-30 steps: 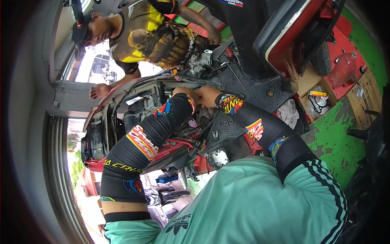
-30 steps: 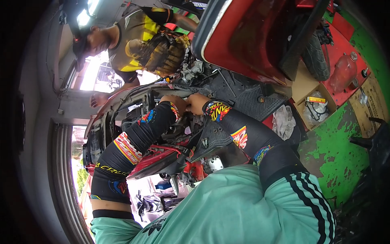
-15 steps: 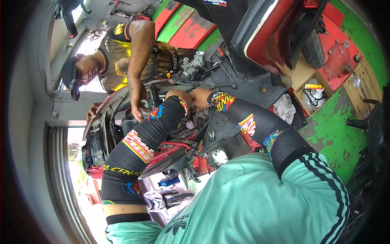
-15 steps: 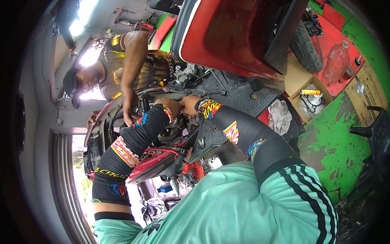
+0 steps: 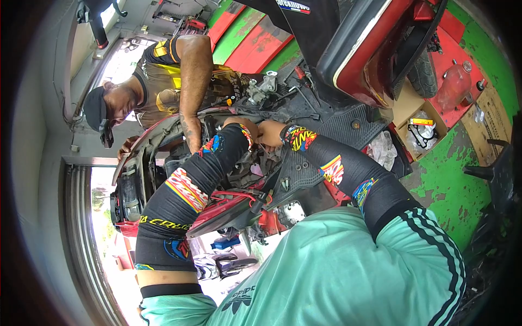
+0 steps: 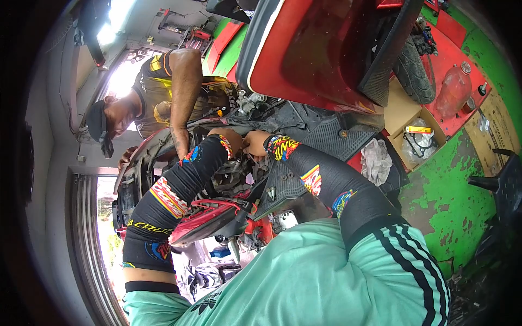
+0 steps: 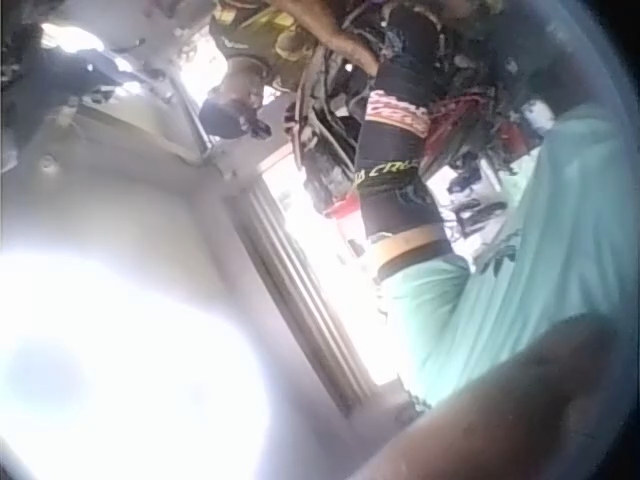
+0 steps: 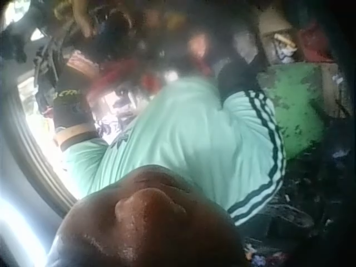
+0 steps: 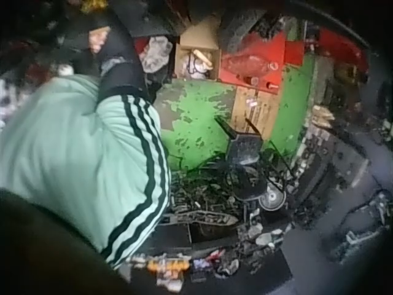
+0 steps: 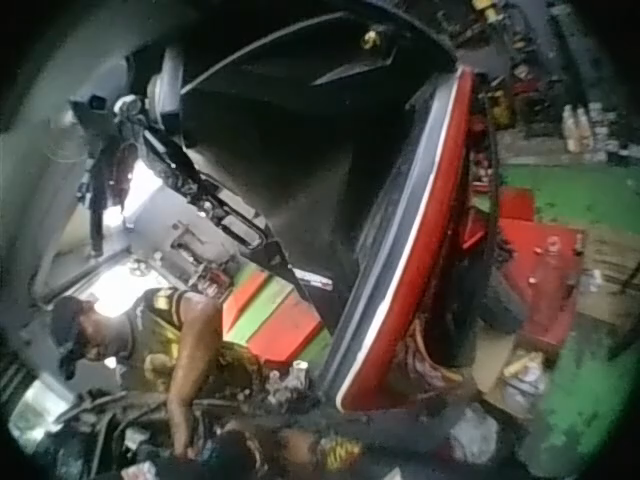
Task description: Repairing and maintaining the internal engine and frame components of a motorcycle.
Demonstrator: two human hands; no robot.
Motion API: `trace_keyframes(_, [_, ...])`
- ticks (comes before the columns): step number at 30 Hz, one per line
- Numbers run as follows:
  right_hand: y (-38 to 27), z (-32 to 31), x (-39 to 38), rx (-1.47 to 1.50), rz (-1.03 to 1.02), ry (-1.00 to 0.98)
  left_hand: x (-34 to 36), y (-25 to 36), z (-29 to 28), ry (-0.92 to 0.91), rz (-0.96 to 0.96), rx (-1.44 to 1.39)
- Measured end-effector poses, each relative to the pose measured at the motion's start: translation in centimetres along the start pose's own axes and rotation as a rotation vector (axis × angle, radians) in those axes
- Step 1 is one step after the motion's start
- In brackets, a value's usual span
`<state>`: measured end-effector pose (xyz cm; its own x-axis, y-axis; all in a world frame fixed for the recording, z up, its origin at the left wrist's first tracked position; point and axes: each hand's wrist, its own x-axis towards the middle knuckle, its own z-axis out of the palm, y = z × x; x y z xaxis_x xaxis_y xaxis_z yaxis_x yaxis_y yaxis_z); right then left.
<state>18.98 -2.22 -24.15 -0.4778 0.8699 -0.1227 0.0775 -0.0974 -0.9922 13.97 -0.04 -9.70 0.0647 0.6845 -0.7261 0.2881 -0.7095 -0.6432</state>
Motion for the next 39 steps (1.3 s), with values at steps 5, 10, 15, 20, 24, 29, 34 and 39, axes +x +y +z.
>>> trace_keyframes(5, [0.6,0.5,0.1,-0.023,-0.156,0.019,2.5,-2.2,0.1,-0.005,0.041,0.016])
trace_keyframes(10, [0.8,0.7,0.0,-0.095,-0.188,0.107,3.3,-3.5,-0.1,0.065,0.001,-0.016])
trace_keyframes(15, [1.0,0.9,0.1,-0.117,-0.215,0.106,3.4,-3.6,-0.4,0.022,0.031,0.001])
trace_keyframes(20, [1.5,1.6,-0.1,-0.199,-0.306,0.471,3.5,-4.0,-0.2,0.062,0.062,0.097])
trace_keyframes(24, [1.8,1.1,0.6,-0.382,-0.439,0.493,1.8,-5.2,-0.7,0.174,0.154,0.038])
trace_keyframes(29, [1.2,2.3,2.2,-0.33,-0.167,0.328,-0.7,-5.5,-2.3,0.471,-0.032,-0.043])
trace_keyframes(34, [0.9,2.5,2.9,-0.329,-0.315,0.177,-1.5,-5.6,-2.3,0.58,-0.013,-0.021])
trace_keyframes(39, [0.6,2.7,3.3,-0.086,-0.052,0.175,-1.6,-5.7,-1.2,0.61,-0.045,-0.056])
